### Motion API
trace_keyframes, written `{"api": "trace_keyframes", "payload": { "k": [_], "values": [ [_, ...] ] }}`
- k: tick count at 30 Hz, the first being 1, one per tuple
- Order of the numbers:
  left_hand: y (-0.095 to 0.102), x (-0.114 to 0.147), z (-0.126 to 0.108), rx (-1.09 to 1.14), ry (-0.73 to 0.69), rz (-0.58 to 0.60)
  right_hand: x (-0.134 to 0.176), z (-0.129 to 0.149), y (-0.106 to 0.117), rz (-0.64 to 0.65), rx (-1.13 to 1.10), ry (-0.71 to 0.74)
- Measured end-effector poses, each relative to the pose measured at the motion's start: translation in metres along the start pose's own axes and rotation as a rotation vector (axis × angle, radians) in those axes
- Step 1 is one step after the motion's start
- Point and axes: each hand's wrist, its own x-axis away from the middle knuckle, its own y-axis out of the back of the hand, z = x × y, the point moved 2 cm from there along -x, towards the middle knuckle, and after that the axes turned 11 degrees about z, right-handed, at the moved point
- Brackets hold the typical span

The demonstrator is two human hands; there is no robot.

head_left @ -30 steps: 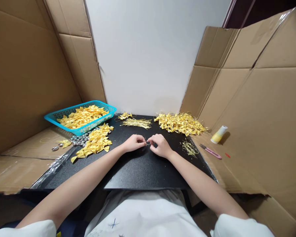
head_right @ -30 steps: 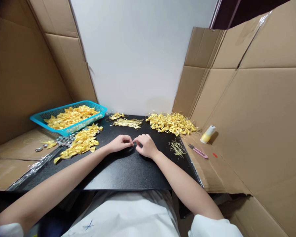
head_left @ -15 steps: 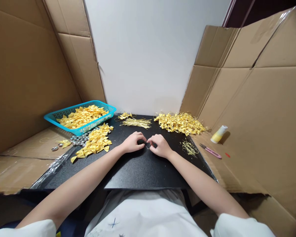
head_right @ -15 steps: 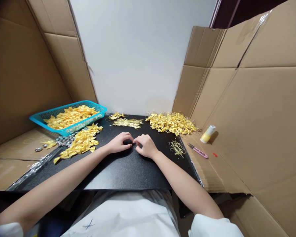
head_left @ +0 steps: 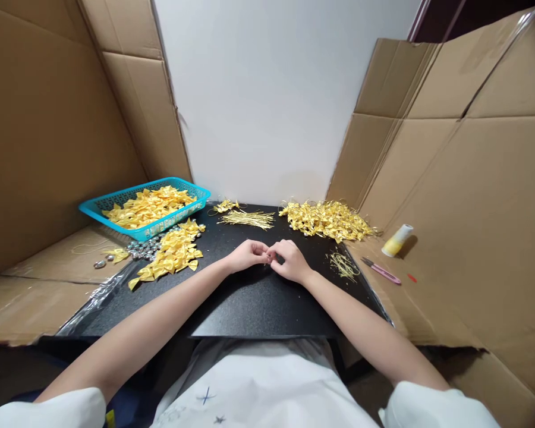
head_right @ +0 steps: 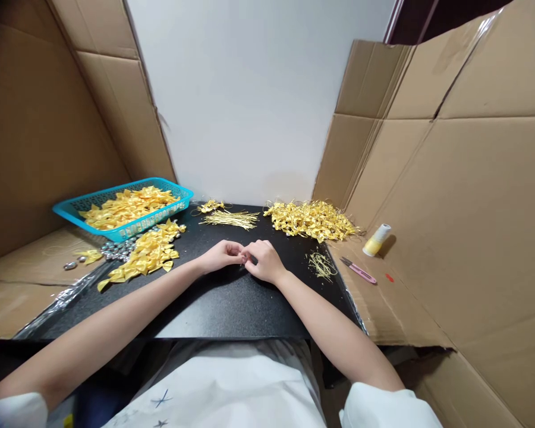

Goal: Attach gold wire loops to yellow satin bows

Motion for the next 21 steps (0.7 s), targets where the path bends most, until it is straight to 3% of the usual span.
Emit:
{"api": "trace_keyframes", "payload": {
  "k": [11, 21],
  "values": [
    [0.006, 0.0, 0.0068, 0.059, 0.035, -0.023, 0.0007, -0.0008, -0.0001, 0.027, 0.014, -0.045],
    [0.0071, 0.0011, 0.0044, 0.139, -0.029, -0.036, 0.0012, -0.0001, 0.0041, 0.072, 0.031, -0.205]
  ]
}}
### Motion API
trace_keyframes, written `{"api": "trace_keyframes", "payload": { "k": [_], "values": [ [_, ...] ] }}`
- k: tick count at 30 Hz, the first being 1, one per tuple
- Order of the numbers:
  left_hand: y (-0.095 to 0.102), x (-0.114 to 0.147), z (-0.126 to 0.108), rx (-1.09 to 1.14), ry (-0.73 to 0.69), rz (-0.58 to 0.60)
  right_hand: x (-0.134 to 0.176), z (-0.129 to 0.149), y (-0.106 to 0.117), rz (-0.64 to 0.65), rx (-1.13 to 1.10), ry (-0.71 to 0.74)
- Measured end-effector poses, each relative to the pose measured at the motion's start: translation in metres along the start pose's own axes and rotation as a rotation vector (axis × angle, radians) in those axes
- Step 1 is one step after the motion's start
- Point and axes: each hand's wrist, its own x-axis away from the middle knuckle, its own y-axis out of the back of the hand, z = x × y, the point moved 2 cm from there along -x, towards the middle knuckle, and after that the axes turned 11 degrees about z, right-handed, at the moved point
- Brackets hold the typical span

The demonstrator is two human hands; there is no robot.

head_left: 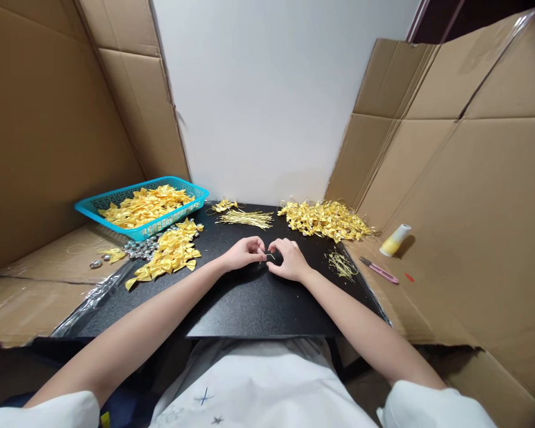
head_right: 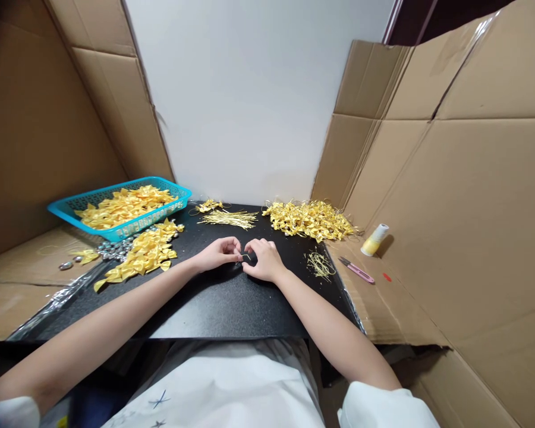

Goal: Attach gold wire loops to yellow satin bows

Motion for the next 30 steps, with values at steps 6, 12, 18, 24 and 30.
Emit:
{"api": "trace_keyframes", "payload": {
  "k": [6, 12, 18, 24, 30],
  "values": [
    [-0.0009, 0.0005, 0.0003, 0.001, -0.016, 0.014, -0.0012, 0.0005, -0.0025, 0.015, 0.001, 0.007],
    [-0.0005, 0.0001, 0.001, -0.032, -0.018, 0.025, -0.0017, 0.0007, -0.002, -0.004, 0.023, 0.017],
    [-0.0003, -0.0006, 0.0025, -0.049, -0.018, 0.025, -0.0018, 0.0006, -0.0025, -0.01, 0.054, 0.026],
    [-0.0007, -0.0002, 0.0011, -0.067, -0.009, 0.04, -0.001, 0.0023, -0.0013, -0.027, 0.11, 0.041],
    [-0.0013, 0.0008, -0.0011, -0.082, -0.004, 0.048, -0.0006, 0.0043, 0.0003, -0.048, 0.181, 0.076]
  ]
}}
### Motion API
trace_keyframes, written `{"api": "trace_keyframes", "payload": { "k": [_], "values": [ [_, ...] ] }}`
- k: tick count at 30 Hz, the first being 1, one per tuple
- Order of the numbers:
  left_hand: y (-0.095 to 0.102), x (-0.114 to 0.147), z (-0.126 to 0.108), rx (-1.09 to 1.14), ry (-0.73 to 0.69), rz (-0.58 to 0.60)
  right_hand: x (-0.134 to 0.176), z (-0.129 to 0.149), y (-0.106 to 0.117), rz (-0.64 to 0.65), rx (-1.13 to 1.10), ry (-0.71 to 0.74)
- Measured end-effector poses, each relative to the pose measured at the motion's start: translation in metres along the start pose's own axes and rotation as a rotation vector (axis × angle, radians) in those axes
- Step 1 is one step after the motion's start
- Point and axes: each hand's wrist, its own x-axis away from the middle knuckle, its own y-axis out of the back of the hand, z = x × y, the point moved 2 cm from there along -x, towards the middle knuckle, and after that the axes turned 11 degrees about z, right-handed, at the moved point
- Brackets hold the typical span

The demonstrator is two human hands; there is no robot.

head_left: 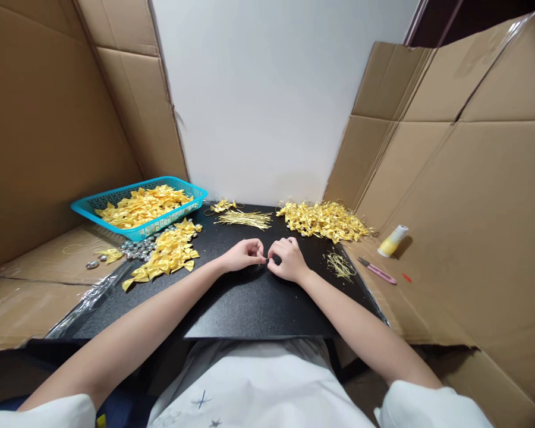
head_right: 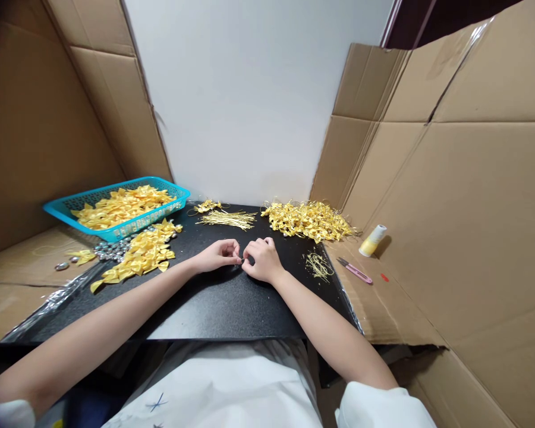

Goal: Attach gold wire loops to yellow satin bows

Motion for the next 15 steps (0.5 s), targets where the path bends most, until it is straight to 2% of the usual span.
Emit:
{"api": "trace_keyframes", "payload": {
  "k": [15],
  "values": [
    [-0.0008, -0.0009, 0.003, -0.022, -0.003, 0.017, 0.0005, -0.0006, -0.0018, -0.024, 0.131, 0.086]
  ]
}}
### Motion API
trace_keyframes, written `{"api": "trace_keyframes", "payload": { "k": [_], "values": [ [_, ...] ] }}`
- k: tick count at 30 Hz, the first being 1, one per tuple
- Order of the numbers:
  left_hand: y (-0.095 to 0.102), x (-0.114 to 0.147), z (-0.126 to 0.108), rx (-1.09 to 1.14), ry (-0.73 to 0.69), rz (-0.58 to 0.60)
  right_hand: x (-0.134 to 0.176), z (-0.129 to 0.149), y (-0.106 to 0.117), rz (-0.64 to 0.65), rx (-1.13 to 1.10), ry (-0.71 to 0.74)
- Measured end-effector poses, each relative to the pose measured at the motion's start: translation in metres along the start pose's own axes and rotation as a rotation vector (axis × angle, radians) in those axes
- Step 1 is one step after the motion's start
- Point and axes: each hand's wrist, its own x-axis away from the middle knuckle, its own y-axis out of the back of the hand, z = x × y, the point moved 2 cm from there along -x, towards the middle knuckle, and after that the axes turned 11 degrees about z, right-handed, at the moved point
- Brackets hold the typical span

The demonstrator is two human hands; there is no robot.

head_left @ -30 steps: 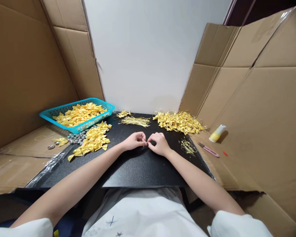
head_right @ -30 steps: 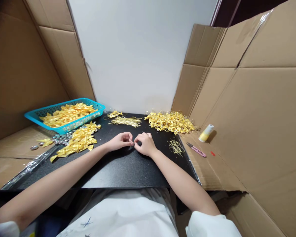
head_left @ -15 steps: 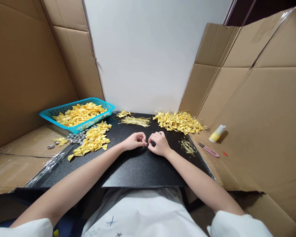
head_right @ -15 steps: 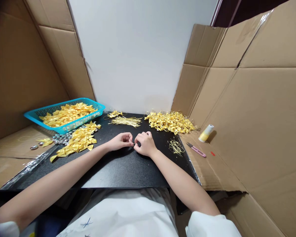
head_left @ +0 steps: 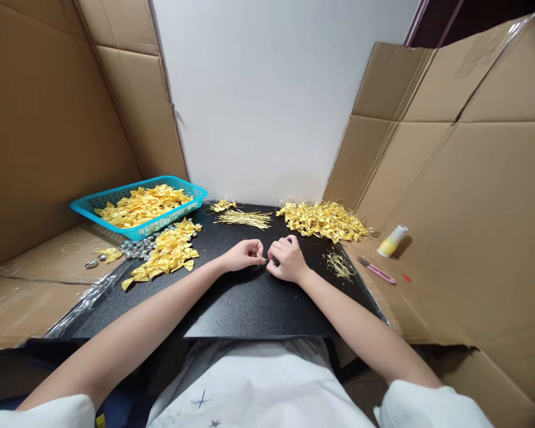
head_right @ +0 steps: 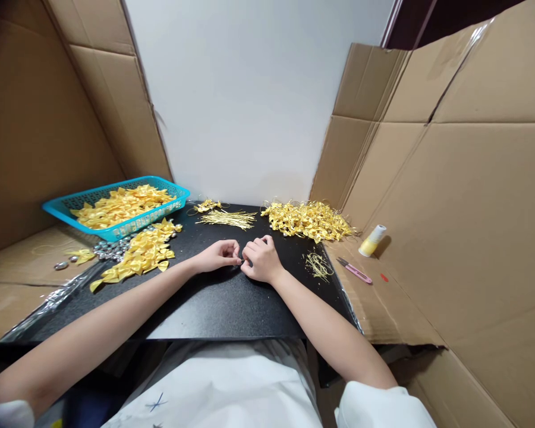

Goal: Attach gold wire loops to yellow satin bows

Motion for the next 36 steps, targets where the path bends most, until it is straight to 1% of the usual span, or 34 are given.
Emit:
{"api": "trace_keyframes", "payload": {
  "k": [7, 20, 25, 30, 33, 36],
  "values": [
    [0.001, -0.001, 0.002, 0.008, 0.001, 0.001, 0.0, 0.0, 0.001, -0.001, 0.0, 0.001],
    [0.002, -0.004, 0.004, 0.039, 0.007, 0.006, -0.001, -0.005, 0.008, -0.023, -0.042, -0.045],
    [0.0, -0.001, -0.005, 0.014, 0.015, -0.011, 0.0, -0.009, 0.009, -0.023, -0.091, -0.04],
    [-0.003, 0.001, -0.019, -0.071, 0.011, -0.097, 0.001, -0.009, 0.008, -0.029, -0.14, -0.034],
    [-0.007, -0.001, -0.019, -0.075, 0.023, -0.071, 0.0, -0.008, 0.007, -0.024, -0.162, -0.025],
    [-0.01, -0.002, -0.015, -0.056, 0.039, -0.039, 0.001, -0.009, 0.007, -0.027, -0.177, -0.032]
  ]
}}
